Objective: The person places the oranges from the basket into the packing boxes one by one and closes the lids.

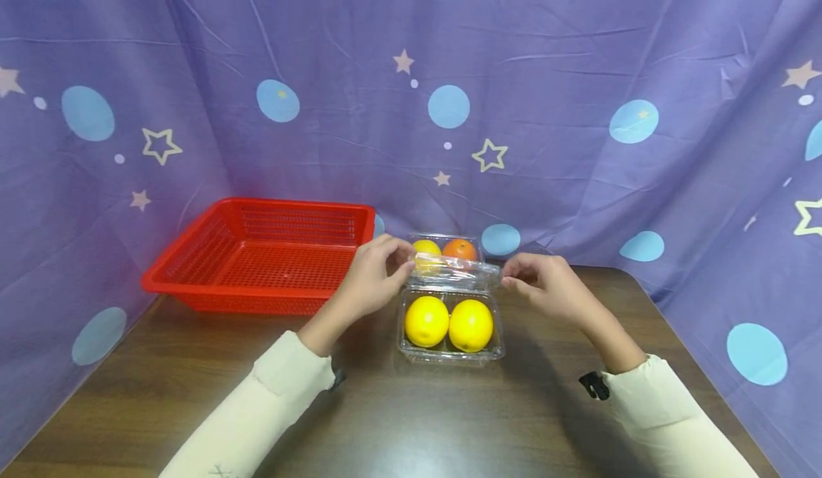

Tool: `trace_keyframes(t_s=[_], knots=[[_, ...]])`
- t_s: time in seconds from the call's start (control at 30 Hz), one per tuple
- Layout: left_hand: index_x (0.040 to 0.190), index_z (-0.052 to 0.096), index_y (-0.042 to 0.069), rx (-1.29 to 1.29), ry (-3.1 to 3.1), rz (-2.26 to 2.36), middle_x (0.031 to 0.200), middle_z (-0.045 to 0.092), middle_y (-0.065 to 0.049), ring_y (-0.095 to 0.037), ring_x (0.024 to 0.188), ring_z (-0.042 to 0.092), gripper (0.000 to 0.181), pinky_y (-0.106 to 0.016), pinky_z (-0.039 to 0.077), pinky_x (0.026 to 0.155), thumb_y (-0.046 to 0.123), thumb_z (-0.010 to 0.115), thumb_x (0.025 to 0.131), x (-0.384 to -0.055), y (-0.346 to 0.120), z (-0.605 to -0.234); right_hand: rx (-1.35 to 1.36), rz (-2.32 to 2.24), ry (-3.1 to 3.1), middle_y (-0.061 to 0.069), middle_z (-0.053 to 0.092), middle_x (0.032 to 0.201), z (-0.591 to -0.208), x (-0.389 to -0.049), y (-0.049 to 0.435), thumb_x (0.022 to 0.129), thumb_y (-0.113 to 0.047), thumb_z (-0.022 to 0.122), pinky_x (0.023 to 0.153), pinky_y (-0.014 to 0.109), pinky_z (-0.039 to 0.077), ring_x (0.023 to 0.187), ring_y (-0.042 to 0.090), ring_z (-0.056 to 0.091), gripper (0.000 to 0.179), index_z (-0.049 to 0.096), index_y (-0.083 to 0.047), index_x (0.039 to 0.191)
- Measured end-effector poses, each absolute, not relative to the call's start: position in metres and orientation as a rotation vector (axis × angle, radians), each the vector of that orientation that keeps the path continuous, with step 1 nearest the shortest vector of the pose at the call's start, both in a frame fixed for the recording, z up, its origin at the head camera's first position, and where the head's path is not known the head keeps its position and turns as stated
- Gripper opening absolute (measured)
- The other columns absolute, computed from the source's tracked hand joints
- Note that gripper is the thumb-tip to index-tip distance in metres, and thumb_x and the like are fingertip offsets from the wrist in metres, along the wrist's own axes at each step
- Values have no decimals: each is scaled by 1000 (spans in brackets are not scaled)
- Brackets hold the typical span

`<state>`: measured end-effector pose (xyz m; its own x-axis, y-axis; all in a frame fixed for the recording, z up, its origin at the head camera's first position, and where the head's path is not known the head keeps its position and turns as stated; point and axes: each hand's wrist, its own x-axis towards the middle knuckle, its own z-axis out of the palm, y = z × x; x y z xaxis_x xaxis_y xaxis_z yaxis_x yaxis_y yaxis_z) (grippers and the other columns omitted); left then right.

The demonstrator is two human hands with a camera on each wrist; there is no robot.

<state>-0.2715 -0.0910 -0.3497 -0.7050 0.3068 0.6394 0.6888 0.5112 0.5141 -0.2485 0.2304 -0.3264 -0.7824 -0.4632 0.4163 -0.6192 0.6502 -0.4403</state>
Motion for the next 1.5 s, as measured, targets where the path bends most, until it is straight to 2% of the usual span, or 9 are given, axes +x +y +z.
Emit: trace_keyframes(t_s=[0.27,0.4,0.53,0.77,1.03,1.17,1.33,1.5], knots=[[97,71,7,-1033,-2248,-955,87,63,-1,-15,77,57,12,-28,53,69,4,77,87,-256,-103,-355,1061,751,-2517,-8,68,85,-334,-234,233,88,3,76,73,29,59,78,6,65,14,71,-11,90],[95,69,9,-1159,-2217,-861,91,66,1,-14,82,59,13,-28,55,74,4,78,87,-250,-108,-361,1175,644,-2424,-7,68,86,-343,-228,234,82,9,76,71,28,59,80,6,64,21,69,-9,91],[95,69,11,-1259,-2202,-707,94,67,2,-13,88,60,13,-27,54,77,6,78,87,-244,-113,-367,1248,504,-2373,-8,67,89,-351,-219,235,79,7,78,71,27,57,81,5,63,26,69,-12,94],[94,68,13,-1331,-2214,-535,92,63,5,-13,88,57,12,-27,52,75,11,79,88,-234,-119,-378,1325,372,-2256,-9,59,87,-371,-209,236,82,-2,79,66,22,50,78,5,55,19,70,-15,94],[98,72,14,-1411,-2225,-418,95,64,6,-11,89,58,11,-23,53,77,14,79,89,-228,-124,-394,1309,329,-2265,-9,63,91,-393,-200,238,93,-16,74,72,24,52,84,7,60,4,71,-14,94],[98,73,14,-1435,-2251,-364,96,64,6,-10,89,58,11,-21,52,79,17,78,89,-227,-126,-399,1310,324,-2283,-9,65,96,-400,-196,237,94,-18,74,75,24,53,89,9,62,6,72,-14,98],[99,71,15,-1472,-2234,-286,96,63,6,-9,85,55,15,-20,49,74,23,78,89,-227,-126,-403,1316,287,-2254,-6,67,99,-405,-197,238,93,-23,76,76,27,53,89,12,61,13,73,-12,101],[102,70,15,-1519,-2168,-125,95,63,6,-11,85,55,24,-24,48,73,27,82,85,-230,-125,-405,1340,240,-2208,-2,68,100,-410,-200,241,103,-33,62,78,30,53,90,15,62,25,73,-10,102]])
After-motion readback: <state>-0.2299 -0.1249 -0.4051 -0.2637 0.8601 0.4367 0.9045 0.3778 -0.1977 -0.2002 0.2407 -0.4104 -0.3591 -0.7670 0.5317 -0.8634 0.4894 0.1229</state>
